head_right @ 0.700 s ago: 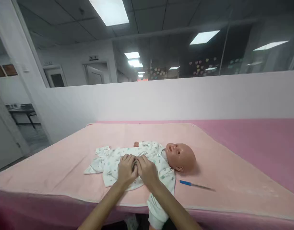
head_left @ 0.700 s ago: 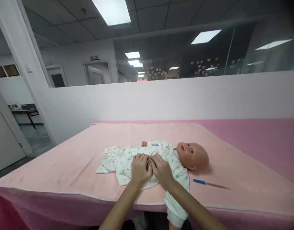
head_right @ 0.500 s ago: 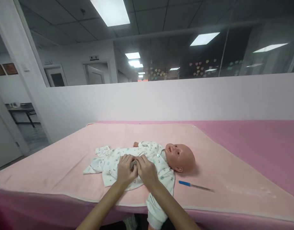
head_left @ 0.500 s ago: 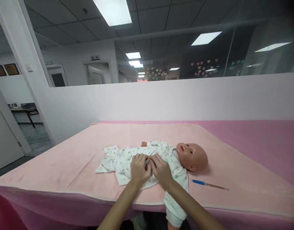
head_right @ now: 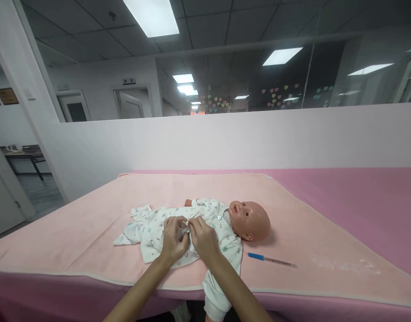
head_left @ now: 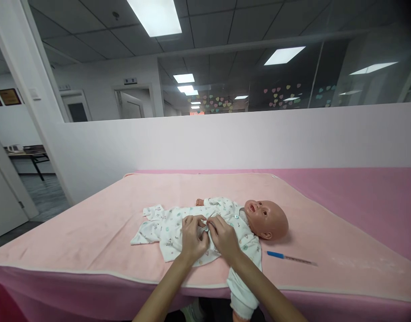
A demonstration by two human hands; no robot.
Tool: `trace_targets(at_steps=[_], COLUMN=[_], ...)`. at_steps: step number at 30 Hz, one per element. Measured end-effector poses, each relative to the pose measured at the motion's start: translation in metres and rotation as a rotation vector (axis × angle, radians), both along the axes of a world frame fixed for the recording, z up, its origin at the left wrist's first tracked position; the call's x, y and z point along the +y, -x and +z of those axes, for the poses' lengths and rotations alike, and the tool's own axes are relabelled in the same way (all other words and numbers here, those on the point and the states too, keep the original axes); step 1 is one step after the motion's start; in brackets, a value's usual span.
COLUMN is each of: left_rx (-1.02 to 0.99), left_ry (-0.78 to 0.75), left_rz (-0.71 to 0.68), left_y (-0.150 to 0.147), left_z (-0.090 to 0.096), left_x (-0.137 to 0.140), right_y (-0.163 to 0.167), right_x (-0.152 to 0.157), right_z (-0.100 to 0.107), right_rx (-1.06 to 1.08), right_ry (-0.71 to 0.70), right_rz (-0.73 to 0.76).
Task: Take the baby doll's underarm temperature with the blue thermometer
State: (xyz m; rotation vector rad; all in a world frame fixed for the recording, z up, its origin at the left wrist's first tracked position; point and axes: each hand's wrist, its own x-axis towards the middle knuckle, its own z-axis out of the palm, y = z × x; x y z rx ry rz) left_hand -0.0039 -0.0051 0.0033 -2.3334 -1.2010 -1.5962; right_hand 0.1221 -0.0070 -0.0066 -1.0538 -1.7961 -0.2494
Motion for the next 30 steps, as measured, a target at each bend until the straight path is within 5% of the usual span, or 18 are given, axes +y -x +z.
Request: trace_targets(at_steps=[19,26,30], left_rx=[-0.198,-0.304,-0.289], left_ry=[0.146,0.103,0.082], left_rz=[-0.027,0.261,0.312], left_y=[0.0013,0.0037,0.0098], left_z=[-0.0019,0.0053,0.0049], left_x=[0.0010,0.0014,0.0055], right_y=[0.0001,-0.0018,-0.0019], right_x=[0.0020,-0.0017,-0.0025], right_z=[-0.0034,-0.0001,0.0017], right_rx=[-0.043,-0.050,-0.013], right_ry=[-0.006,0.020,0.036], right_rz=[-0.055,-0.073,-0.061])
